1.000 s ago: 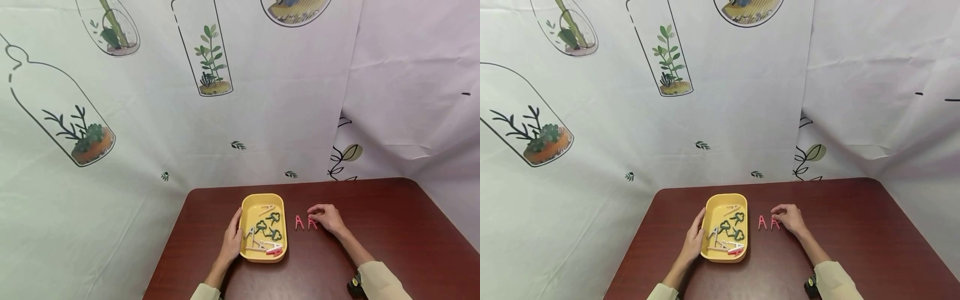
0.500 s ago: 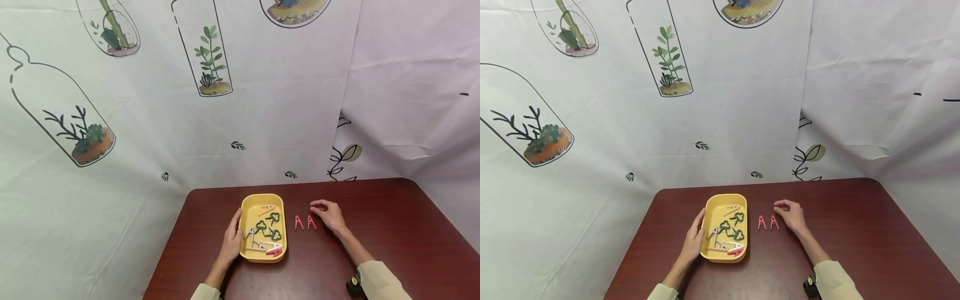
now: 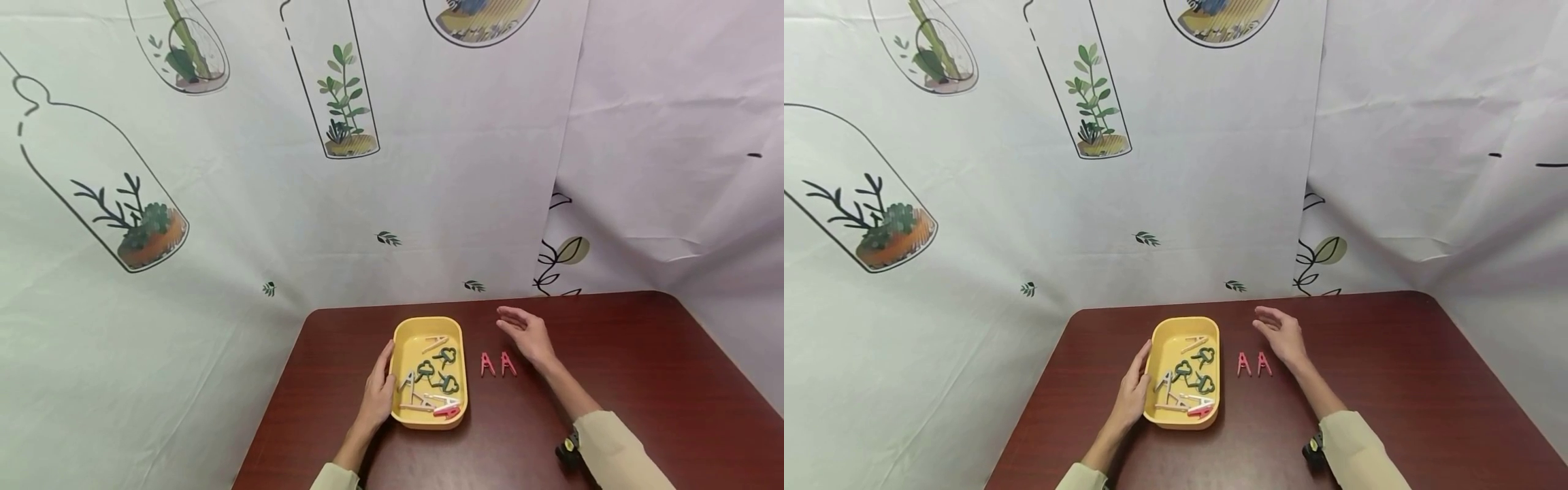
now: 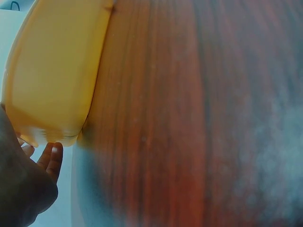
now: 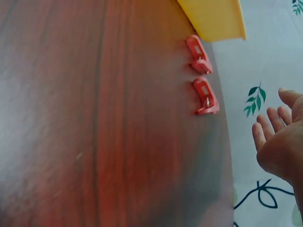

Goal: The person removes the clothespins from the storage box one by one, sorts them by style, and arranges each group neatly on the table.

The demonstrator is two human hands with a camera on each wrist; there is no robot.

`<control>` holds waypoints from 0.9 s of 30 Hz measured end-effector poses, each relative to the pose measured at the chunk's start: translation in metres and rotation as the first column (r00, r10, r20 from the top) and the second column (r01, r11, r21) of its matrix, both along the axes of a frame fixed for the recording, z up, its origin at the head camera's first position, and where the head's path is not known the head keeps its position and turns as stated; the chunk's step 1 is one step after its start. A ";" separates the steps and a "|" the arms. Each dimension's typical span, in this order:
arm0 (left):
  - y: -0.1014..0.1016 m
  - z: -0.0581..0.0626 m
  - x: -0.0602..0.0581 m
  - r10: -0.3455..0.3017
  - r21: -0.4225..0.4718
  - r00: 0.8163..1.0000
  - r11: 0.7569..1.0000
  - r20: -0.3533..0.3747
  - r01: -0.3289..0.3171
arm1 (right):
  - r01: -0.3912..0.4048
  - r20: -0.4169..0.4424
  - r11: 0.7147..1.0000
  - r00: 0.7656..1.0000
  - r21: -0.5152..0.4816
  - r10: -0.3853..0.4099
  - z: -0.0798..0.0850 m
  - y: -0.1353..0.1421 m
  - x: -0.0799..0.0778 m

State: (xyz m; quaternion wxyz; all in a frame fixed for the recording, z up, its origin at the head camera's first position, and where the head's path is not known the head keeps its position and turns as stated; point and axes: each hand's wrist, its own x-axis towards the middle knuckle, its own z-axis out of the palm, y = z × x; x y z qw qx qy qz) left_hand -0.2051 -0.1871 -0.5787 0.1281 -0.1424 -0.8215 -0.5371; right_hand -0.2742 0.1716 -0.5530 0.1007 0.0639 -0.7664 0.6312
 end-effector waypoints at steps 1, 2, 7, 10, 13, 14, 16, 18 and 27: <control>0.000 0.000 0.000 0.000 0.000 1.000 1.000 -0.002 0.000 | -0.016 -0.009 1.000 1.000 -0.005 0.016 0.001 -0.002 -0.001; 0.000 -0.001 -0.001 0.000 -0.001 1.000 1.000 -0.004 0.000 | -0.029 -0.013 0.999 0.999 -0.012 0.029 0.002 -0.005 -0.002; 0.000 -0.003 -0.001 -0.001 0.007 1.000 1.000 -0.013 0.001 | -0.104 -0.033 0.994 0.994 -0.038 0.102 0.007 -0.018 -0.006; 0.001 -0.003 -0.001 0.010 0.009 1.000 1.000 -0.018 -0.010 | -0.160 -0.037 0.986 0.987 -0.055 0.158 0.010 -0.027 -0.008; 0.004 -0.001 0.000 0.028 0.015 0.999 1.000 -0.021 -0.027 | -0.217 -0.030 0.975 0.976 -0.047 0.216 0.011 -0.034 -0.008; 0.006 0.000 0.001 0.032 0.020 0.999 0.999 -0.020 -0.032 | -0.239 -0.025 0.970 0.971 -0.042 0.238 0.012 -0.037 -0.007; 0.009 0.005 0.004 0.035 0.033 0.999 0.999 -0.017 -0.034 | -0.283 -0.015 0.959 0.959 -0.029 0.283 0.013 -0.041 -0.006; 0.011 0.012 0.007 0.030 0.049 0.999 0.998 -0.011 -0.030 | -0.331 -0.004 0.943 0.943 -0.016 0.331 0.015 -0.046 -0.004; 0.013 0.030 0.017 0.003 0.075 1.000 0.997 -0.001 -0.003 | -0.545 0.017 0.838 0.838 0.027 0.545 0.020 -0.066 0.000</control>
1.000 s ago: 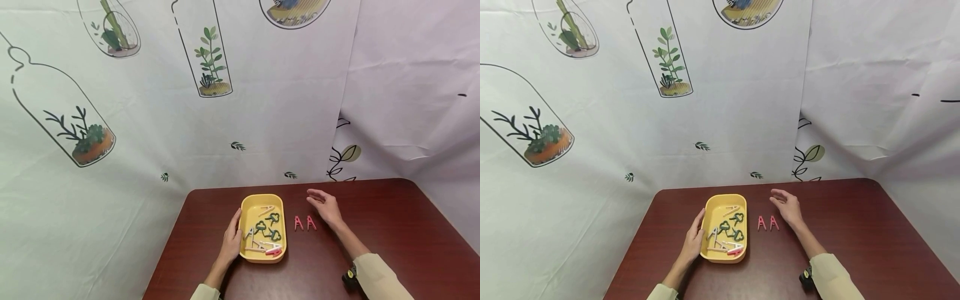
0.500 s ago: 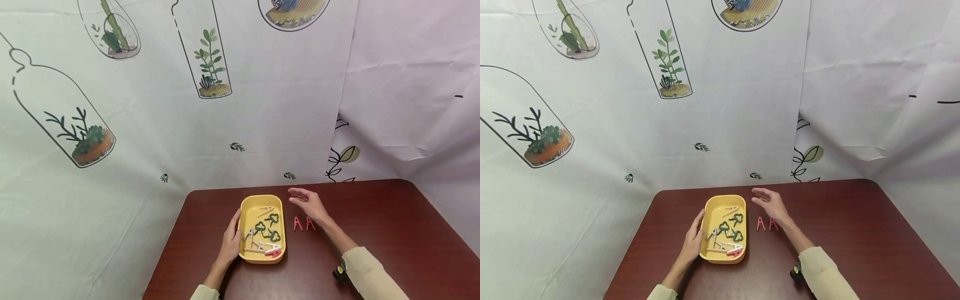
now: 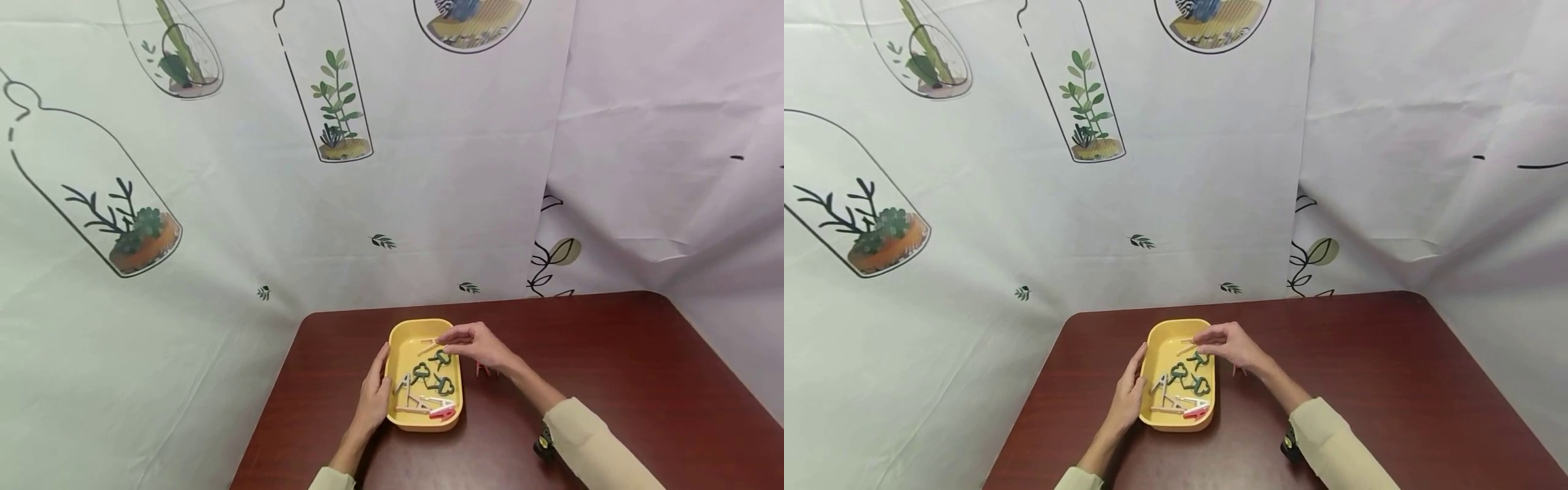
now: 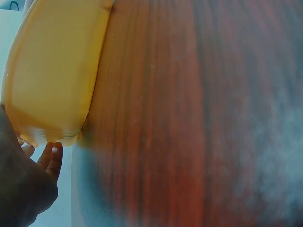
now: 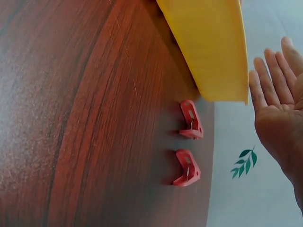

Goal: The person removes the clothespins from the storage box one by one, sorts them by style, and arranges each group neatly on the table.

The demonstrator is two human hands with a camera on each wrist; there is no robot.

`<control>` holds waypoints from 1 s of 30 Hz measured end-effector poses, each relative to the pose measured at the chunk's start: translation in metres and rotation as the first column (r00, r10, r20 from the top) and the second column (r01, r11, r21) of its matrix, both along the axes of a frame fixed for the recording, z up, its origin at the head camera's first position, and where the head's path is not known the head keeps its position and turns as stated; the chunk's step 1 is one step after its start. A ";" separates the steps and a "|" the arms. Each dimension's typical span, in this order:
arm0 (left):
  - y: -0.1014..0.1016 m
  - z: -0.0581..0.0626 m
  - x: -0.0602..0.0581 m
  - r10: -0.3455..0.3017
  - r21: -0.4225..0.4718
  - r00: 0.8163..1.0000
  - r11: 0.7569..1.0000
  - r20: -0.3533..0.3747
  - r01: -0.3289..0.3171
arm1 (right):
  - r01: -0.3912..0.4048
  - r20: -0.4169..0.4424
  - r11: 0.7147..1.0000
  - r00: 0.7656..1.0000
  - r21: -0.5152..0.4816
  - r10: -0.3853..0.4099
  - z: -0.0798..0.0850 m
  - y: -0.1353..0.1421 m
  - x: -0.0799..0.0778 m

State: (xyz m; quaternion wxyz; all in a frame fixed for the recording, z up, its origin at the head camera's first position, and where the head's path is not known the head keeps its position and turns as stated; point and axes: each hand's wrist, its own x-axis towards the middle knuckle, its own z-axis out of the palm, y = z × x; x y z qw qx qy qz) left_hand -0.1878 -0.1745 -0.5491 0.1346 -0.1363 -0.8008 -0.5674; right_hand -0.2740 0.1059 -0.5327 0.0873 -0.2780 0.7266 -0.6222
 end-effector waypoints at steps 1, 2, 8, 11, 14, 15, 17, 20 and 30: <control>0.000 0.000 0.000 0.002 0.001 1.000 1.000 0.000 -0.002 | -0.023 0.002 1.000 1.000 -0.002 0.023 0.000 -0.002 0.000; -0.001 -0.001 0.000 0.004 0.001 1.000 1.000 0.001 -0.004 | -0.044 0.004 0.999 0.999 -0.005 0.044 0.000 -0.004 0.000; -0.001 -0.002 -0.003 0.002 -0.001 1.000 1.000 -0.001 -0.002 | -0.190 0.020 0.982 0.982 -0.014 0.190 0.001 -0.009 0.001; -0.002 -0.001 -0.003 -0.005 -0.006 1.000 1.000 -0.009 0.005 | -0.264 0.003 0.964 0.965 0.041 0.264 0.005 -0.009 0.000; -0.002 -0.001 -0.003 -0.010 -0.008 1.000 1.000 -0.018 0.010 | -0.312 0.000 0.943 0.949 0.113 0.314 0.009 -0.010 0.001; -0.002 -0.001 -0.003 -0.011 -0.009 1.000 1.000 -0.021 0.011 | -0.328 0.007 0.936 0.944 0.130 0.330 0.010 -0.011 0.002; -0.002 0.000 -0.002 -0.013 -0.009 1.000 1.000 -0.022 0.012 | -0.365 0.039 0.921 0.931 0.138 0.363 0.012 -0.013 0.003; -0.002 0.001 -0.002 -0.014 -0.007 1.000 1.000 -0.019 0.014 | -0.423 0.063 0.893 0.906 0.151 0.419 0.011 -0.017 0.005; -0.004 -0.018 -0.010 0.016 -0.021 1.000 1.000 -0.008 -0.016 | -0.497 0.060 0.806 0.860 0.322 0.507 0.018 -0.032 0.014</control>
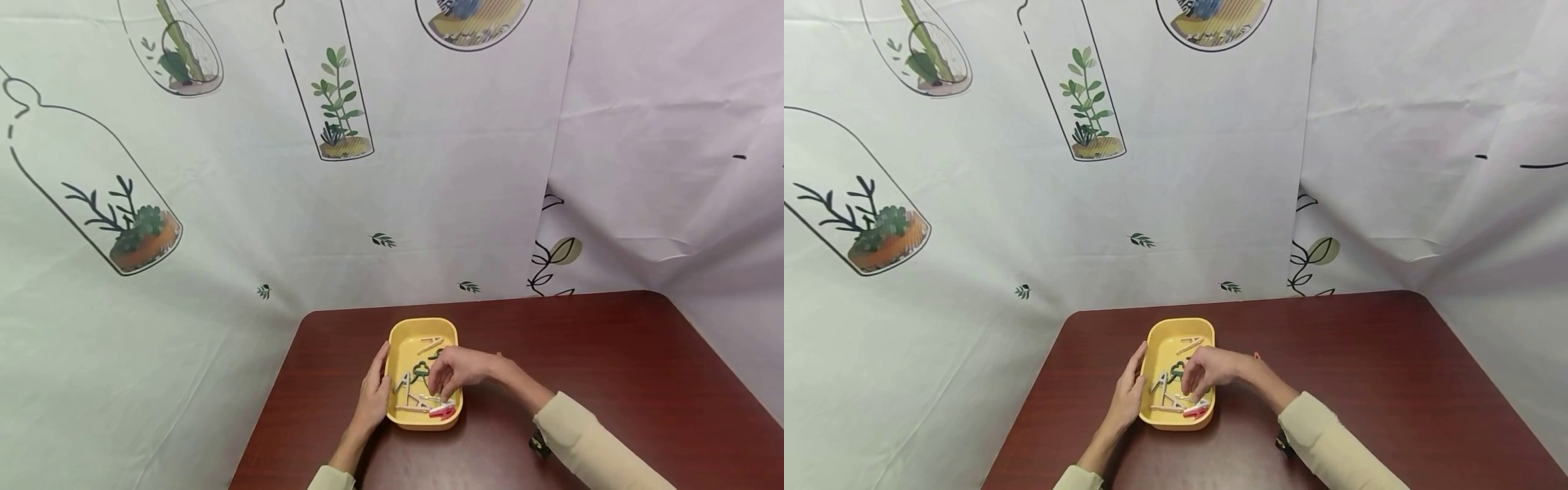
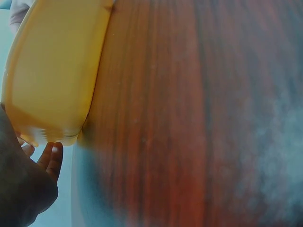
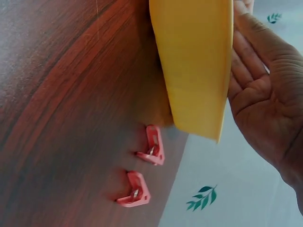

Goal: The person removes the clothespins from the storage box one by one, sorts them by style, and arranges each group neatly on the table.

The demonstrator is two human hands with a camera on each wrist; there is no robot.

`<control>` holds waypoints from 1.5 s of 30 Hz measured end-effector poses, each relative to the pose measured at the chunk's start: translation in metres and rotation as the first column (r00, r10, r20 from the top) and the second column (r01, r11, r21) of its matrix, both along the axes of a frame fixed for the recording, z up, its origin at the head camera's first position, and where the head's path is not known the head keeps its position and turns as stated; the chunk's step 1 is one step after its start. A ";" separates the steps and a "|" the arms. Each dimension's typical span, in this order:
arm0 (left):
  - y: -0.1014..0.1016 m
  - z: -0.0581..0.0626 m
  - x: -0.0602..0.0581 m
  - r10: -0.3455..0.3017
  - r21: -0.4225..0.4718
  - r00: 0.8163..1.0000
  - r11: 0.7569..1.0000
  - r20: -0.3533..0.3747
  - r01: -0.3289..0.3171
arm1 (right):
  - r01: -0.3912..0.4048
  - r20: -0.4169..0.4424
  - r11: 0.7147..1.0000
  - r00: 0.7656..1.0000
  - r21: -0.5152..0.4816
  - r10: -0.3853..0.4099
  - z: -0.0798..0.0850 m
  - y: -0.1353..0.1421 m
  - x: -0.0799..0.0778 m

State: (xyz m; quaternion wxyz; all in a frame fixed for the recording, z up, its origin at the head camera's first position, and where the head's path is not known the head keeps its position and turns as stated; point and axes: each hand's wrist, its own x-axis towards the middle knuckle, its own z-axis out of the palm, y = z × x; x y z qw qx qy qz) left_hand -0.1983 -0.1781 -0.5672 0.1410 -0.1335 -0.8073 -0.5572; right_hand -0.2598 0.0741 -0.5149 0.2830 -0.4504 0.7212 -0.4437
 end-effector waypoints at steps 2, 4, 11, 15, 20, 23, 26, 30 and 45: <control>-0.002 -0.008 -0.004 0.004 -0.014 1.000 1.000 -0.008 -0.004 | -0.011 -0.033 0.999 0.999 0.043 0.012 0.002 -0.002 0.003; -0.005 -0.013 -0.007 0.000 -0.026 1.000 1.000 -0.013 0.000 | -0.015 -0.055 0.997 0.998 0.080 0.019 0.004 -0.004 0.006; -0.011 -0.015 -0.009 -0.040 -0.038 0.999 0.998 -0.003 0.040 | 0.021 -0.099 0.989 0.995 0.147 -0.007 0.007 -0.007 0.012; -0.011 -0.013 -0.009 -0.048 -0.057 0.999 0.997 -0.015 0.047 | 0.037 -0.144 0.984 0.990 0.172 -0.012 0.007 -0.008 0.013; -0.010 -0.013 -0.008 -0.056 -0.067 0.998 0.996 -0.041 0.053 | 0.056 -0.169 0.978 0.985 0.200 -0.022 0.007 -0.010 0.014; -0.010 -0.012 -0.008 -0.055 -0.059 0.998 0.997 -0.036 0.053 | 0.066 -0.180 0.974 0.983 0.218 -0.026 0.006 -0.011 0.015; -0.010 -0.012 -0.007 -0.046 -0.047 0.999 0.998 -0.029 0.044 | 0.070 -0.183 0.972 0.983 0.225 -0.029 0.006 -0.012 0.016; -0.008 -0.012 -0.005 -0.019 -0.042 1.000 0.999 -0.020 0.018 | 0.071 -0.182 0.971 0.983 0.230 -0.028 0.006 -0.013 0.017; -0.009 -0.013 -0.006 -0.017 -0.027 1.000 0.999 0.012 0.017 | 0.094 -0.227 0.962 0.973 0.255 -0.034 0.002 -0.015 0.020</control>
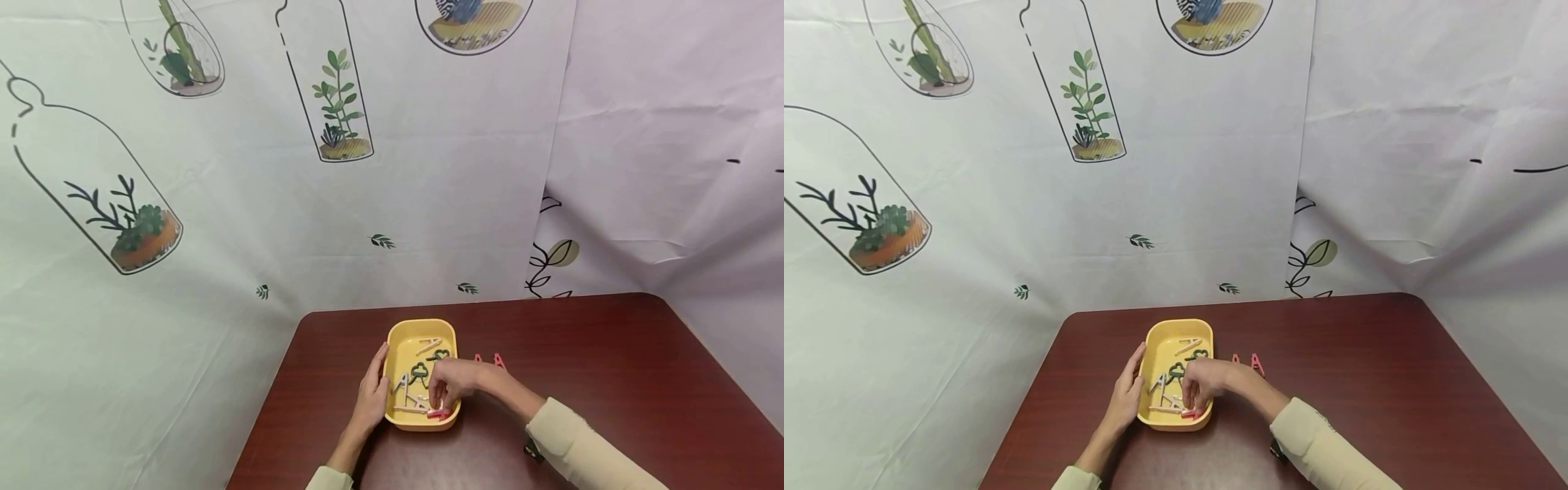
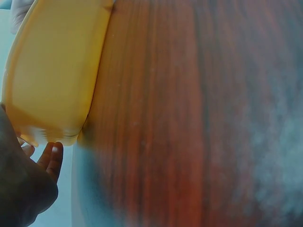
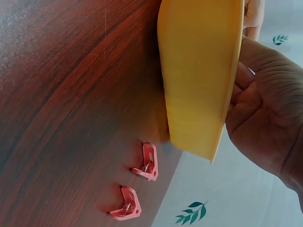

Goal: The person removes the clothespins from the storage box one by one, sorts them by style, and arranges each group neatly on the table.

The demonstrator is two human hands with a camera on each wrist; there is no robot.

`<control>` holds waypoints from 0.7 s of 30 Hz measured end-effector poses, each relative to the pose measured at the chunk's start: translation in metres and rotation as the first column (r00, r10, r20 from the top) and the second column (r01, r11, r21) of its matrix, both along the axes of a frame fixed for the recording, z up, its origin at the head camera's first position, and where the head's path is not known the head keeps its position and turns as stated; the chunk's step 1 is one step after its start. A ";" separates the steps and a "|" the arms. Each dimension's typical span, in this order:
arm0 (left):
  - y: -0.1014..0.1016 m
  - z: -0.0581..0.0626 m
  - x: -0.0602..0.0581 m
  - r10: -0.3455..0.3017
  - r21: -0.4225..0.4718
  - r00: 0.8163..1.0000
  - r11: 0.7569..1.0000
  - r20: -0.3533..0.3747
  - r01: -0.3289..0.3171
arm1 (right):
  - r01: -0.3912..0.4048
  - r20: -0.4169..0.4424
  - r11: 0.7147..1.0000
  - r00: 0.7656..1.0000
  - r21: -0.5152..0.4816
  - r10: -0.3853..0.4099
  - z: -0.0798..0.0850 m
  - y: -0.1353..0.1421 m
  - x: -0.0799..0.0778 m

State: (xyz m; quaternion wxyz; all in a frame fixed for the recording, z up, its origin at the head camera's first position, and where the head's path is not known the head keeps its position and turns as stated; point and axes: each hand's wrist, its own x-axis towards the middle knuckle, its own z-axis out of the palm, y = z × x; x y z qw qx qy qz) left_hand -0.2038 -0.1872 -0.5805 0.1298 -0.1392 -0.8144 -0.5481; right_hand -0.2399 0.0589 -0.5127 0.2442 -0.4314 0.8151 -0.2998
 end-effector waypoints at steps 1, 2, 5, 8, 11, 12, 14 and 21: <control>0.000 0.000 0.000 -0.002 -0.005 1.000 1.000 0.002 0.002 | -0.003 0.000 1.000 1.000 -0.003 0.003 0.000 0.000 0.000; -0.001 0.000 0.000 -0.004 -0.012 1.000 1.000 -0.003 0.004 | -0.006 0.001 1.000 1.000 -0.007 0.006 -0.001 0.000 0.000; -0.001 0.000 0.000 -0.017 -0.018 1.000 1.000 -0.009 0.017 | -0.021 -0.003 1.000 1.000 -0.023 0.021 -0.002 0.001 0.000; -0.001 -0.001 0.000 -0.022 -0.020 1.000 1.000 -0.016 0.022 | -0.039 -0.014 0.999 0.999 -0.037 0.038 -0.004 0.002 0.002; -0.001 0.000 0.000 -0.016 -0.027 1.000 1.000 -0.022 0.015 | -0.053 -0.034 0.998 0.998 -0.040 0.052 -0.004 0.002 0.003; -0.001 0.000 0.000 -0.014 -0.030 1.000 0.999 -0.024 0.014 | -0.051 -0.035 0.998 0.998 -0.037 0.050 -0.004 0.001 0.004; 0.000 0.001 0.000 -0.012 -0.035 1.000 0.999 -0.025 0.011 | -0.042 -0.053 0.999 0.998 -0.022 0.041 -0.004 0.001 0.005; 0.001 0.000 -0.001 -0.012 -0.030 1.000 0.999 -0.021 0.012 | -0.007 -0.188 0.997 0.982 0.071 0.020 -0.005 -0.005 0.010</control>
